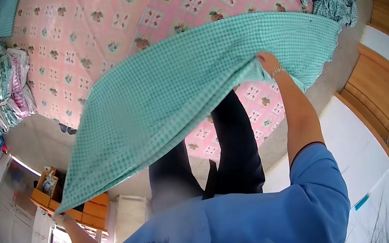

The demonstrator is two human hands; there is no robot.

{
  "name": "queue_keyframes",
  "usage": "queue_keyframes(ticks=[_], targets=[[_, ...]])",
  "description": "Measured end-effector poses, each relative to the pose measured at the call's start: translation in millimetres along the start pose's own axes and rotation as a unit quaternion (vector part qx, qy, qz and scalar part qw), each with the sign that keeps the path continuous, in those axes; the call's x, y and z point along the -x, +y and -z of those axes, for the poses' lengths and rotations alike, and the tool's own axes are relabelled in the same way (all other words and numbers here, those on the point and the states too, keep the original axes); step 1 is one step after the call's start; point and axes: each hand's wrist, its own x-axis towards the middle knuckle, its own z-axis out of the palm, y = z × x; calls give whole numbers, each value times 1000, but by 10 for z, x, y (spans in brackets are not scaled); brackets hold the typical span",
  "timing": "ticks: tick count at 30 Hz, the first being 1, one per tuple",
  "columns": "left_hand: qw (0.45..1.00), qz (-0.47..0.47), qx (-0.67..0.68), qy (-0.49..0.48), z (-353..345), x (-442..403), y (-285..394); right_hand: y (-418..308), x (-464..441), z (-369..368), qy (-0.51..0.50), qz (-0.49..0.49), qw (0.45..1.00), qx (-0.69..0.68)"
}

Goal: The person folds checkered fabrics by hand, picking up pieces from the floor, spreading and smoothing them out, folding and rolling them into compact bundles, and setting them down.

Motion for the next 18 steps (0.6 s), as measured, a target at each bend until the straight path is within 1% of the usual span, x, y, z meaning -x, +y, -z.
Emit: queue_keyframes(ticks=[1,2,3,4,5,7,9,11,13,15,17,18], targets=[[999,14,-40,1,123,-241,-177,-163,-256,5,-25,-26,999,-15],[999,16,-43,3,200,-459,-367,-450,-456,88,-57,-78,995,-33],[999,-9,24,-20,250,-645,-542,-689,-647,90,-90,-130,986,-51],[994,-34,91,-43,267,-751,-672,-725,-886,-47,-109,-122,987,-3],[991,-29,103,-82,271,-701,-725,-722,-1113,-171,-127,-114,984,45],[999,-9,5,-51,250,-688,-767,-684,-1440,-527,-113,-113,985,71],[1000,4,7,-13,75,-519,-776,-679,-1738,-840,-99,-107,985,93],[1000,1,-7,-26,-12,-530,-845,-697,-1995,-1089,-111,-81,977,165],[997,30,-66,39,-152,-560,-860,-697,-2195,-1264,-115,-78,975,175],[996,31,-80,35,-299,-570,-933,-736,-2352,-1359,-119,-76,972,186],[995,32,-91,28,-454,-543,-1007,-749,-2459,-1412,-105,-82,979,154],[996,28,-84,2,-540,-512,-1042,-674,-2544,-1497,-104,-82,979,155]])
